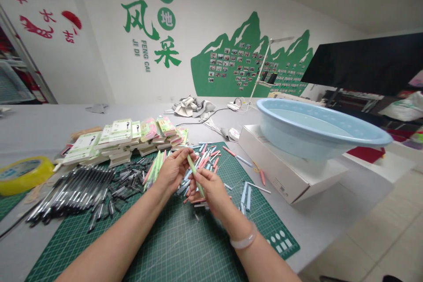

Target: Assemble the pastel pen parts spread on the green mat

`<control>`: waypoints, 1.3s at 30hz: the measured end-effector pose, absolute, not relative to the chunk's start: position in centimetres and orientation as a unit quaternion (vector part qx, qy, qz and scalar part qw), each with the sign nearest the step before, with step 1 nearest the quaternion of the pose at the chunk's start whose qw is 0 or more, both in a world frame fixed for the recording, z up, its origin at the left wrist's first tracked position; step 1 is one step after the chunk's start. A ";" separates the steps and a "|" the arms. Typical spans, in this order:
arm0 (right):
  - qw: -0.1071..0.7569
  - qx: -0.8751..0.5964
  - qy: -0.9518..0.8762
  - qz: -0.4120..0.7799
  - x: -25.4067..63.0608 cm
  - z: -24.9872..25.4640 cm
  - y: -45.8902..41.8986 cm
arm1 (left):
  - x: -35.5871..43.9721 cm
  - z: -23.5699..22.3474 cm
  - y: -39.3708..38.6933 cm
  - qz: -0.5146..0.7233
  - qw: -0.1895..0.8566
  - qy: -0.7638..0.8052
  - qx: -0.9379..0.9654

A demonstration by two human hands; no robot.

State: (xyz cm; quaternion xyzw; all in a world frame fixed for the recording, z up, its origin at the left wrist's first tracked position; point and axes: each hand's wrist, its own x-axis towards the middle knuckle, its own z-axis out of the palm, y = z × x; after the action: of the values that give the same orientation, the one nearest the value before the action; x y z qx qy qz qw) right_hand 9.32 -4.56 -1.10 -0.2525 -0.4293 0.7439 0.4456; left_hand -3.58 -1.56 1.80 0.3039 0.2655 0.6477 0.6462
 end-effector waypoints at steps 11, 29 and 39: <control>0.474 -0.249 -0.372 0.758 9.7 -1.3 -4.0 | -2.4 1.3 -2.3 0.587 0.663 0.287 0.365; 0.499 -0.143 -0.498 0.695 10.7 0.8 -4.7 | -4.1 0.0 -0.5 0.607 0.717 0.271 0.209; 0.492 -0.131 -0.479 0.715 10.9 1.2 -4.9 | -4.2 1.2 -0.9 0.633 0.683 0.278 0.238</control>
State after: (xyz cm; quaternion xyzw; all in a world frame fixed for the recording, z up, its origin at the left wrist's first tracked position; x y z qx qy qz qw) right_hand 10.91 -4.94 1.17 -0.1311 -0.4788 0.7153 0.4918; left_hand -4.20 -0.91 1.19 0.2376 0.2780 0.6326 0.6827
